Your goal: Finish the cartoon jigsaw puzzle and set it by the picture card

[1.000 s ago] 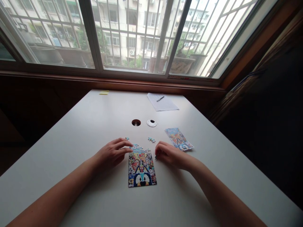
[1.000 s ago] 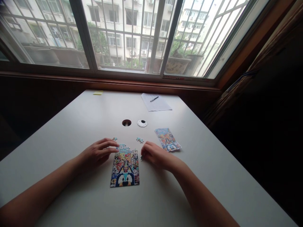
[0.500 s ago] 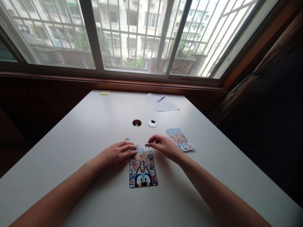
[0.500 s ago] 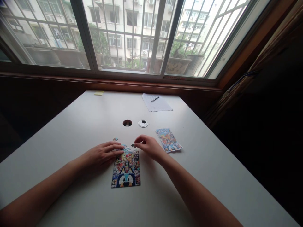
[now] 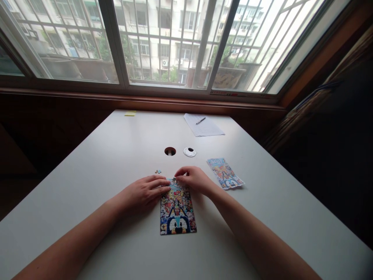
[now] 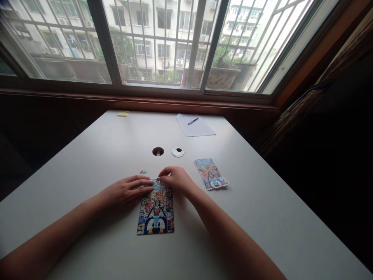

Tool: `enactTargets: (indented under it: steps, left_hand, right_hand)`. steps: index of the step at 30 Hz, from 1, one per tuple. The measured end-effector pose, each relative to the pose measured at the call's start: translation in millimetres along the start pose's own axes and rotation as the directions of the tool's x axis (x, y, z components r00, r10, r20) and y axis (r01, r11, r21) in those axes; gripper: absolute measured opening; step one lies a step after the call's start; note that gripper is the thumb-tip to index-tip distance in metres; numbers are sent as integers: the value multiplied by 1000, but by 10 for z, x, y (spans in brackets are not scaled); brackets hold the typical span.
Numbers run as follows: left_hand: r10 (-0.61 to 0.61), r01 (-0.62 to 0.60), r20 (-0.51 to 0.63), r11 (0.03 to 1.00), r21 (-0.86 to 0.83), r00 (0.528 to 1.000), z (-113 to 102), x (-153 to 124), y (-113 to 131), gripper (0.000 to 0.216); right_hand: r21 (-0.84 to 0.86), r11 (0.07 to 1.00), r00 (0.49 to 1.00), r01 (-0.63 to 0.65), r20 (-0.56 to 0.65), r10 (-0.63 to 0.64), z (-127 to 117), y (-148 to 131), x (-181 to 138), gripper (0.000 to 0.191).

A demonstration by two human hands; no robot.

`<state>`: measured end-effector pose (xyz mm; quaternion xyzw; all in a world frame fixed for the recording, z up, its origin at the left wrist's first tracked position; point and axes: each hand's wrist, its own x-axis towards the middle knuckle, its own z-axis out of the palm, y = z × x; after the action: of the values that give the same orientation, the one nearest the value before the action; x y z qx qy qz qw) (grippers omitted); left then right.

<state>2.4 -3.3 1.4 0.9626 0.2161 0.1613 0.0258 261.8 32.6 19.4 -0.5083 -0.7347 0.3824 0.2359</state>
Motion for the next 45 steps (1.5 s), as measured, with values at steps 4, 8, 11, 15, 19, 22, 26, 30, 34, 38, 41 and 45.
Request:
enactTargets:
  steps: [4, 8, 11, 15, 19, 22, 26, 30, 34, 38, 41, 45]
  left_hand:
    - [6, -6, 4, 1000, -9, 1000, 15, -4, -19, 46]
    - [2, -2, 8, 1000, -12, 1000, 26, -4, -29, 46]
    - [5, -5, 7, 1000, -12, 1000, 32, -5, -31, 47]
    - [4, -4, 9, 1000, -6, 1000, 31, -5, -26, 46]
    - [-3, 3, 21, 1000, -1, 1000, 23, -1, -24, 44]
    - [0, 0, 30, 1000, 1, 1000, 15, 3, -26, 42]
    - [1, -1, 37, 1000, -1, 999, 18, 1, -33, 41]
    - [0, 0, 48, 1000, 1, 999, 25, -5, -39, 42]
    - [-11, 12, 38, 1000, -26, 999, 7, 2, -27, 42]
    - [-20, 20, -3, 998, -59, 1000, -13, 12, -17, 45]
    - [-72, 62, -119, 995, -81, 990, -14, -4, -41, 47]
    - [-215, 190, -327, 976, -106, 920, -20, -57, -107, 41]
  right_hand:
    - [-9, 999, 999, 47, 9, -47, -3, 30, 13, 19]
    - [-14, 997, 996, 82, 28, -81, -17, 33, 14, 20]
    - [-4, 998, 997, 69, 45, -69, -36, 31, 5, 20]
    - [17, 998, 997, 53, 52, -54, -59, 41, 5, 19]
    - [53, 998, 997, 47, 57, -50, -69, 73, 13, 19]
    - [57, 998, 998, 40, 49, -43, -72, 106, 17, 18]
    - [68, 997, 998, 48, 46, -51, -84, 143, 24, 19]
    - [79, 996, 998, 36, 46, -40, -95, 159, 28, 19]
    - [144, 988, 998, 49, 41, -56, -121, 185, 25, 17]
    - [256, 965, 995, 53, 63, -72, -190, 255, 36, 18]
    - [207, 978, 996, 20, 76, -37, -241, 306, 45, 17]
    - [133, 991, 995, -21, 103, 7, -262, 324, 34, 16]
